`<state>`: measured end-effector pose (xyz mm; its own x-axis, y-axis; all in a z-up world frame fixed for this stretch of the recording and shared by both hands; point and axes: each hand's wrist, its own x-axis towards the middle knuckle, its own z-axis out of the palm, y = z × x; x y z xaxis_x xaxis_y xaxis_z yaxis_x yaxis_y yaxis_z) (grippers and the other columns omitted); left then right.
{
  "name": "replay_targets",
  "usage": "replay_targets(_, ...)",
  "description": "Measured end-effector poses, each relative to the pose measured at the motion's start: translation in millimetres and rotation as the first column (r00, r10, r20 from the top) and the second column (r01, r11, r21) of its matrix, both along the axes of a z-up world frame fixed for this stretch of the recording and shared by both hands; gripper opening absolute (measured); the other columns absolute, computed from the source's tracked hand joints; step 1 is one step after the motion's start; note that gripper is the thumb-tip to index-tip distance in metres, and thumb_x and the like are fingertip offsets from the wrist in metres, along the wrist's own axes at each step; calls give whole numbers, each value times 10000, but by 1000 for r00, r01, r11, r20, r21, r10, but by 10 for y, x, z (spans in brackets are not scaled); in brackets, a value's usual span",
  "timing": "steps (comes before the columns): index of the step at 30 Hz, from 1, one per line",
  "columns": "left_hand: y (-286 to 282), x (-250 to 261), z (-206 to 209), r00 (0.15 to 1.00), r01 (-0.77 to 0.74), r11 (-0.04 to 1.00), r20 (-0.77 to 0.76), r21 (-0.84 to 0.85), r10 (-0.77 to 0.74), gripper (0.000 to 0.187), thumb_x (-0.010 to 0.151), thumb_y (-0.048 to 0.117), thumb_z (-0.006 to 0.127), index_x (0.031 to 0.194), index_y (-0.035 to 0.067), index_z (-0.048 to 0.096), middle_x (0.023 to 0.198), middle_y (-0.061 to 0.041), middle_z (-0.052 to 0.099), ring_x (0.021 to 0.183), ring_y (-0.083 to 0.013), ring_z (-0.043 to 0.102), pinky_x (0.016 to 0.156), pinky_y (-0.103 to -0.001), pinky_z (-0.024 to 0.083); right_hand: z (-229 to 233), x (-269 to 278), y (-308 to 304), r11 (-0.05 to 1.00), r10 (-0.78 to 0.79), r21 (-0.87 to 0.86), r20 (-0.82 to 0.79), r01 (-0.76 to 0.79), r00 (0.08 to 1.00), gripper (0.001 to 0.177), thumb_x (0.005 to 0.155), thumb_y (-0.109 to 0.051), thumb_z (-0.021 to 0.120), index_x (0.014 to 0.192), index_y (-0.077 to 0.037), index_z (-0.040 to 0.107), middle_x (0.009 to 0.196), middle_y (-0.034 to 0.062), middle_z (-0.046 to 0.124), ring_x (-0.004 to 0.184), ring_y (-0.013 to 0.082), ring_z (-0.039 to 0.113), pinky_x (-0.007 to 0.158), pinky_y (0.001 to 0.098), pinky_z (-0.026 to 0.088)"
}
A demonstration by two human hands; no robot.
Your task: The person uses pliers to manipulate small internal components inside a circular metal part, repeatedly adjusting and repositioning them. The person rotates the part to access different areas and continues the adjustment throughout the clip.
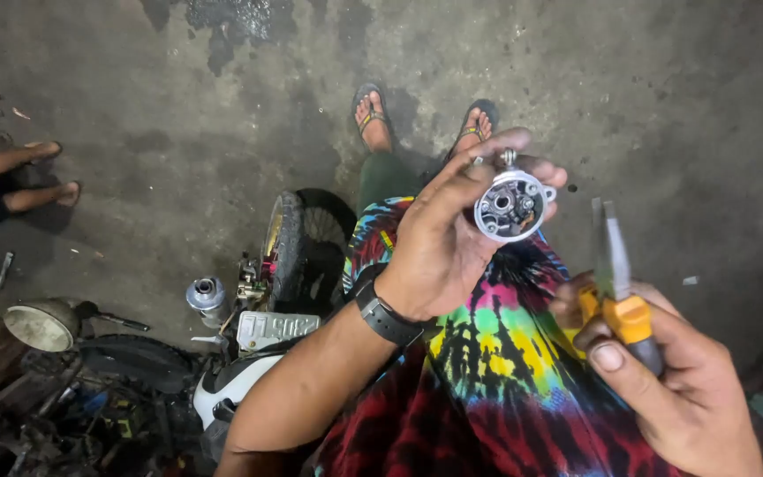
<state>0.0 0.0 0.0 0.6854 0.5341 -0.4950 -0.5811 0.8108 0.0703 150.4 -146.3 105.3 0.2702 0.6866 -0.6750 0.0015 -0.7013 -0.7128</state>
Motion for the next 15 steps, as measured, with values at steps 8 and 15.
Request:
replay_targets(8,-52,37,-23,998,-58,997,28,48,57,285,1096,55,654,1315,-111,584,1243,-291,692,1250,-424,642,1110,-491,529,-132,-28,61,996,-11,92,49,6,999,122,922,-99,627,974,6,659,1161,162,705,1182,282,743,1087,410,594)
replay_targets(15,-32,33,-34,996,28,973,-88,227,-8,241,1073,149,676,1263,3,658,1397,-290,621,1301,-395,628,1197,-496,470,-30,-62,48,999,6,36,24,-7,1000,187,897,-101,641,1015,15,727,1165,134,740,1128,234,756,1076,374,580)
